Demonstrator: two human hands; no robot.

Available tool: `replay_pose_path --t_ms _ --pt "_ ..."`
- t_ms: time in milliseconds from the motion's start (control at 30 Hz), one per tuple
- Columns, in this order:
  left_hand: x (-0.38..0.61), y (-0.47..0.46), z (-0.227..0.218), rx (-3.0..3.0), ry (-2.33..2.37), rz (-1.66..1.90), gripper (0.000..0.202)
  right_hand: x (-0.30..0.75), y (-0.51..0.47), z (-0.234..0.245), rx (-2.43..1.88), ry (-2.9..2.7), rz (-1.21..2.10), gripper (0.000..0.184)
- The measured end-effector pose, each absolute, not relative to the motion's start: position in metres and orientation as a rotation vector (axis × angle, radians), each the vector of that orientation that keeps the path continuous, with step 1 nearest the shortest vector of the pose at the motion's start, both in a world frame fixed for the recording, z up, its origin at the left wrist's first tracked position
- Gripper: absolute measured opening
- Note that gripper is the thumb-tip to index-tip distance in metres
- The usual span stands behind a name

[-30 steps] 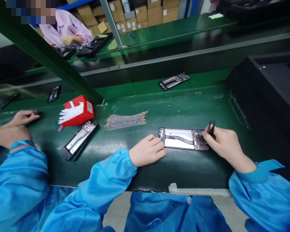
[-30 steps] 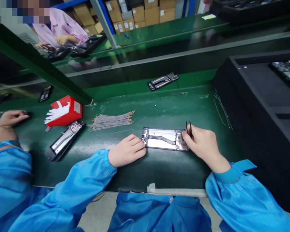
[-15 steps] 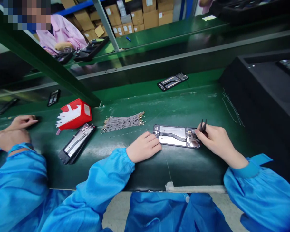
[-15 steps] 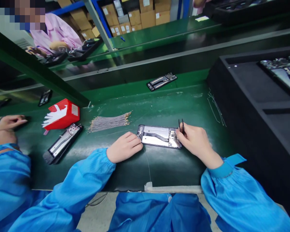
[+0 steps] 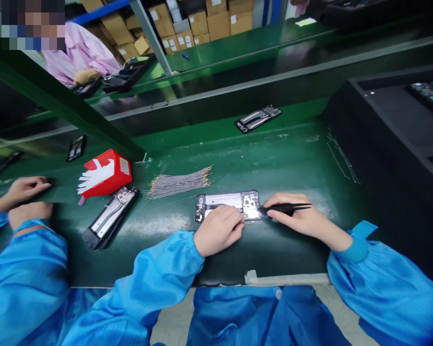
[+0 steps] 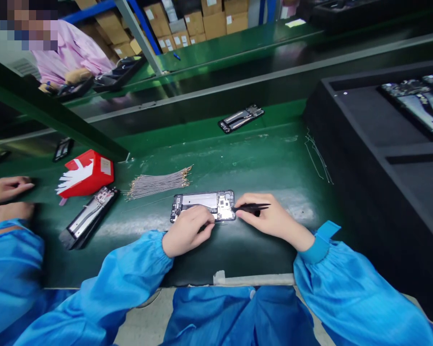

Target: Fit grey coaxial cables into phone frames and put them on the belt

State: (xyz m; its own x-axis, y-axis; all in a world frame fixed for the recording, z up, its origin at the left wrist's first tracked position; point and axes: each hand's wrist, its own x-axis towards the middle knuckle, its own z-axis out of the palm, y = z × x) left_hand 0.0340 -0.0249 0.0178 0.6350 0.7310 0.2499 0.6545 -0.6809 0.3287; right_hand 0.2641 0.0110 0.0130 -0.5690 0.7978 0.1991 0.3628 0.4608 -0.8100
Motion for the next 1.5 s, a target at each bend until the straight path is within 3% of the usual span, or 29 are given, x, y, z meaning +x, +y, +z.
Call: replay_pose_path --t_ms 500,800,1133,1500 --pt "0.046 -0.023 0.007 2.785 1.230 0.490 0.021 0.260 0.009 0.016 -1.000 -2.090 0.991 0.008" --pt "0.047 -0.025 0.011 2.708 1.224 0.675 0.017 0.256 0.010 0.015 -1.000 -2.185 0.997 0.013" --pt "0.051 -0.024 0.011 2.852 1.253 0.449 0.026 0.254 0.007 0.017 -0.940 -2.163 1.053 0.008" --pt "0.048 -0.026 0.012 2.973 1.162 0.442 0.027 0.254 0.005 0.019 -0.899 -2.150 1.063 0.008"
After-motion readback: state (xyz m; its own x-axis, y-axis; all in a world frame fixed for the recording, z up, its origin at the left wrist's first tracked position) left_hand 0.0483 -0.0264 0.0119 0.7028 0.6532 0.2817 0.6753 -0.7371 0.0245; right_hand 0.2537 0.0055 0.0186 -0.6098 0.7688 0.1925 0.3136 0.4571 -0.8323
